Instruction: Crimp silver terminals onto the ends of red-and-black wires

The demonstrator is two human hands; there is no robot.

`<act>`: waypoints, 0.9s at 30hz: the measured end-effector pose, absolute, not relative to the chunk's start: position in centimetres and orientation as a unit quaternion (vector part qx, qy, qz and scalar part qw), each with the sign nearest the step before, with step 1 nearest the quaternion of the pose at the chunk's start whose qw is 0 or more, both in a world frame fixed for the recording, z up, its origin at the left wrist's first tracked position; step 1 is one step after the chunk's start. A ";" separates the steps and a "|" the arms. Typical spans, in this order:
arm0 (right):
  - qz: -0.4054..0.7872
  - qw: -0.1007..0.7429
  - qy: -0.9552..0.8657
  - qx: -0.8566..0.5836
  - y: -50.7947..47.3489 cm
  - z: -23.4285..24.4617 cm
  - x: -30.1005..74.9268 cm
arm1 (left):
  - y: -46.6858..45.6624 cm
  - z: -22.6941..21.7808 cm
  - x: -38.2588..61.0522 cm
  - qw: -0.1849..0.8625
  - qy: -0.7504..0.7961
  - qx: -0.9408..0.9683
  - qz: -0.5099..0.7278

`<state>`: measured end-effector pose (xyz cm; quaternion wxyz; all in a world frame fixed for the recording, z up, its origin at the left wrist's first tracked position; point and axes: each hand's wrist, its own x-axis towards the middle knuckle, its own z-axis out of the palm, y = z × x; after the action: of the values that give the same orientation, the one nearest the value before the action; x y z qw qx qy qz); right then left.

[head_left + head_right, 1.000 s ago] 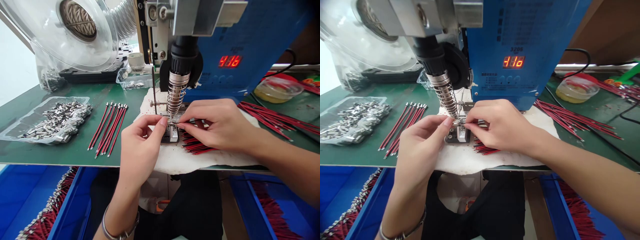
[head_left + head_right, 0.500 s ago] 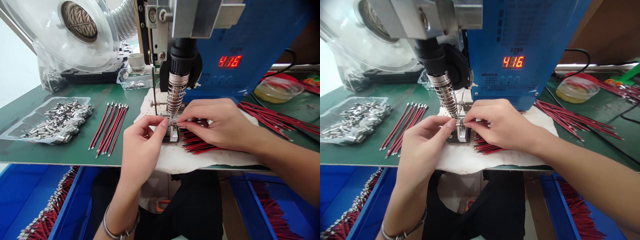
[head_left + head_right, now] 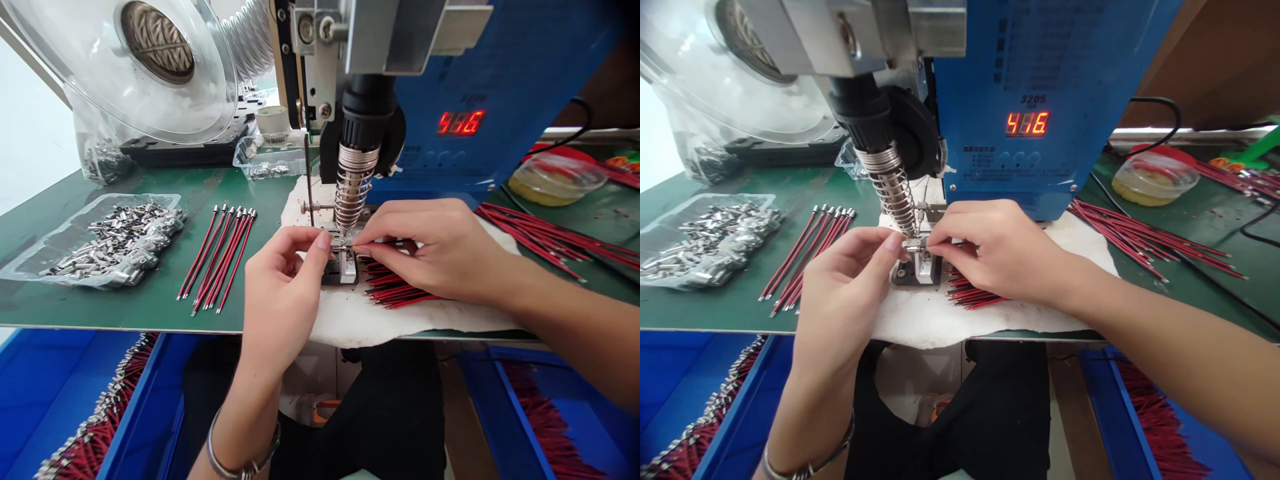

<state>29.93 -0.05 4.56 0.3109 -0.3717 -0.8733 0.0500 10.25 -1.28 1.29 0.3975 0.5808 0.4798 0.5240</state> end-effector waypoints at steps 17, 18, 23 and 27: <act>0.043 0.307 -0.872 -0.378 -0.2 4.6 29.8 | -1.3 1.5 10.3 0.424 0.466 0.565 0.533; 0.042 0.308 -0.872 -0.378 -0.2 4.6 29.8 | -1.3 1.5 10.3 0.423 0.467 0.565 0.533; 0.037 0.307 -0.875 -0.374 -0.1 4.6 29.9 | -1.3 1.5 10.4 0.420 0.466 0.566 0.535; 0.031 0.320 -0.876 -0.360 -0.1 4.6 29.9 | -1.2 1.4 10.4 0.414 0.468 0.565 0.538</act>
<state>29.88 -0.07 4.57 0.3203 -0.3596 -0.8758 0.0313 10.38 -1.25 1.41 0.4141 0.5651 0.4685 0.5382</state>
